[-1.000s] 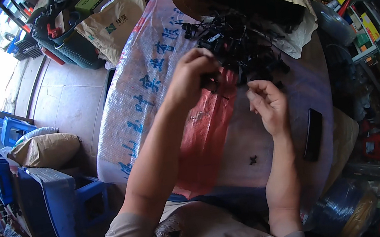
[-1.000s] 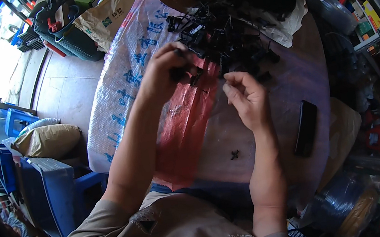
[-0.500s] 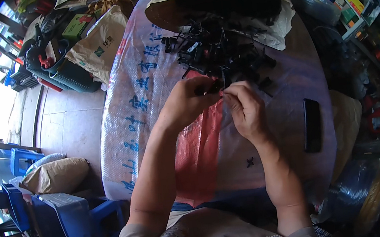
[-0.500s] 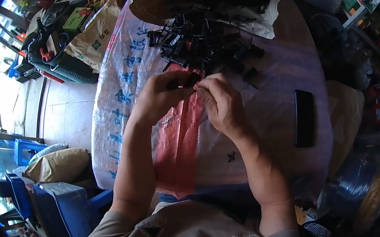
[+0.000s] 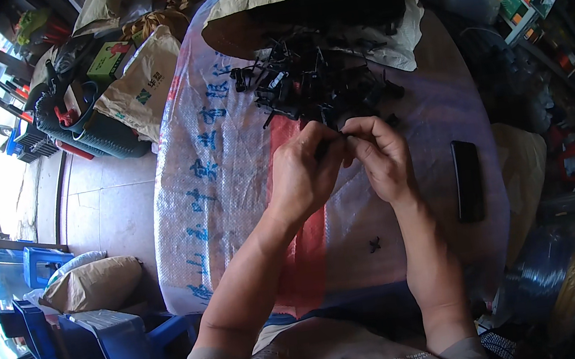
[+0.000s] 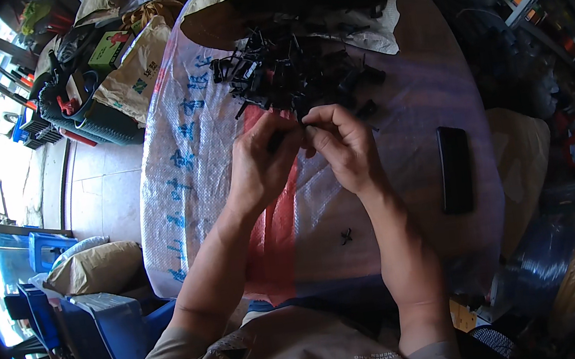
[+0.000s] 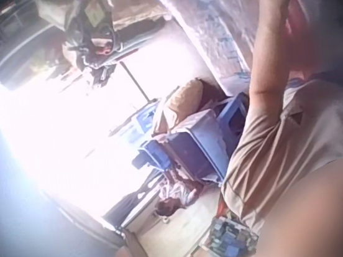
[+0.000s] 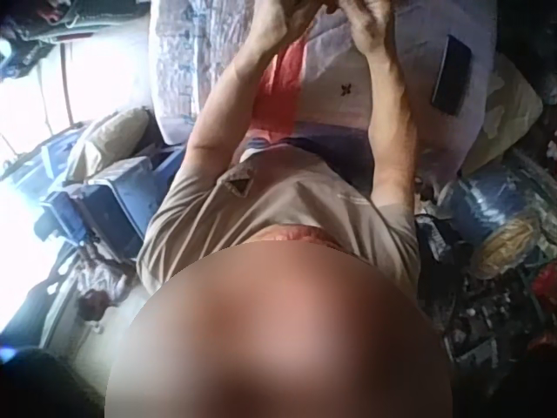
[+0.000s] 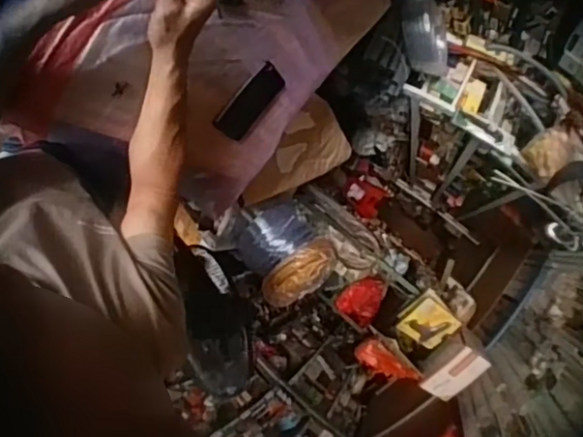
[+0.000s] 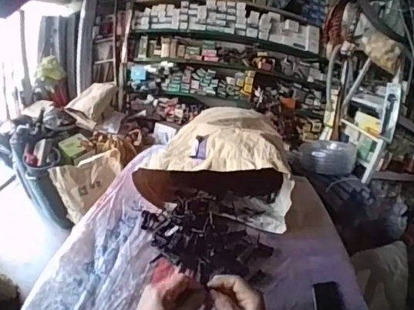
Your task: Inspecting and handling small black plastic hardware parts at a workshop table.
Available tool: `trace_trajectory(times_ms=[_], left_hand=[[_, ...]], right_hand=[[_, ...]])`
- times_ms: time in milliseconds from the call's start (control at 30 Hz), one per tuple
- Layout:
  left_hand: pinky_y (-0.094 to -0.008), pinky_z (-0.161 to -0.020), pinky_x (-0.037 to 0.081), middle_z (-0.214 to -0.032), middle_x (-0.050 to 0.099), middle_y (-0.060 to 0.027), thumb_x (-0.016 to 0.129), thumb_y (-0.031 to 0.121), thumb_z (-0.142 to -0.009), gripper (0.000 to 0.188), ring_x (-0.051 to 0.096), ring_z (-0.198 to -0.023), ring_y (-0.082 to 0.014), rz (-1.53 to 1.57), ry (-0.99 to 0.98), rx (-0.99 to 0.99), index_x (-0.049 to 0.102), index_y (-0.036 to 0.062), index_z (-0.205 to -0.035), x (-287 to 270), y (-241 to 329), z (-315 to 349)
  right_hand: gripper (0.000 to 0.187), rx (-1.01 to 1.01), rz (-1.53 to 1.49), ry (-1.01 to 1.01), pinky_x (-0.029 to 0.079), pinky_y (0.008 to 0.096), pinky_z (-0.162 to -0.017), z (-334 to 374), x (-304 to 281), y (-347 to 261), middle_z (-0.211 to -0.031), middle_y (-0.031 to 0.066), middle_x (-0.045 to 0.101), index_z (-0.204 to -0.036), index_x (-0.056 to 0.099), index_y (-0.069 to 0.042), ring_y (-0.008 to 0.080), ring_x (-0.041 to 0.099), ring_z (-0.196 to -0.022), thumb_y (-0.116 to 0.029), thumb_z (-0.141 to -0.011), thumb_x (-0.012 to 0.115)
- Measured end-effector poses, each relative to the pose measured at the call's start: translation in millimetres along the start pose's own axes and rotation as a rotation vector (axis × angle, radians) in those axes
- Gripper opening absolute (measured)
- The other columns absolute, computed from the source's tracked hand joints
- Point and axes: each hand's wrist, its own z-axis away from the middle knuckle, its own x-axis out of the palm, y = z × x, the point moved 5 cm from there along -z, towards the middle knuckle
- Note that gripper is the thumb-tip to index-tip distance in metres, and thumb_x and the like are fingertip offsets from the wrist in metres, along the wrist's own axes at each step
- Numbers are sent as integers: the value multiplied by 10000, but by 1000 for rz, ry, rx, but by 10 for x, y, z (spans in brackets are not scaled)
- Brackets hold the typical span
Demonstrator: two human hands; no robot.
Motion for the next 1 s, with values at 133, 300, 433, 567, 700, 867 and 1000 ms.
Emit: trace_trajectory(times_ms=[133, 300, 433, 567, 700, 867, 1000], left_hand=[[-361, -607, 511, -730, 654, -136, 636, 85, -819, 100, 665, -680, -296, -109, 20, 31, 594, 10, -869, 21, 55, 24], [-368, -612, 511, -751, 649, -155, 636, 83, -816, 131, 662, -694, -299, -216, -27, 184, 598, 3, -913, 49, 20, 21], [-241, -520, 436, -848, 665, -95, 559, 143, -924, 241, 614, -655, -129, 489, -20, -477, 569, -3, -1116, -4, -251, 0], [-203, -515, 412, -833, 639, -59, 534, 145, -938, 308, 579, -642, -85, 878, -58, -593, 537, -18, -1200, 35, -401, -15], [-203, -521, 417, -852, 641, -58, 555, 171, -945, 322, 606, -691, -84, 518, -270, -474, 543, -19, -1204, 43, -200, -9], [-275, -756, 486, -890, 628, -68, 572, 98, -922, 301, 586, -813, -118, 280, -461, -252, 551, -62, -1176, 65, -92, -5], [-274, -742, 493, -903, 645, -82, 561, 67, -902, 346, 601, -810, -122, 301, -514, -249, 523, -55, -1224, 62, -137, 29]], right_hand=[[109, -25, 42, -8, 451, 211, -628, -1, -38, -13, -770, 14, 591, -1007, 577, 5, 72, 549, -694, -46, -912, 566], [133, 14, 157, 12, 437, 193, -649, -9, -128, 9, -794, -17, 555, -1025, 574, -8, 50, 532, -735, -59, -904, 593], [225, 3, 58, -45, 467, 205, -740, -27, -31, -154, -857, -19, 582, -1056, 589, -22, 55, 548, -800, -95, -866, 688], [117, 30, 272, -239, 475, 207, -676, 45, -53, -133, -831, 0, 629, -937, 635, -17, 57, 569, -754, -98, -870, 686], [119, 76, 220, -93, 455, 194, -596, -6, -158, -160, -760, -2, 623, -907, 634, -21, 52, 558, -663, -116, -866, 694], [105, 245, 221, -222, 412, 191, -535, 19, -189, -124, -702, -8, 616, -858, 633, -25, 34, 511, -586, -115, -869, 687], [94, 359, 228, -291, 459, 209, -524, 59, -180, -157, -755, 32, 655, -876, 629, 1, 67, 575, -594, -90, -898, 628]])
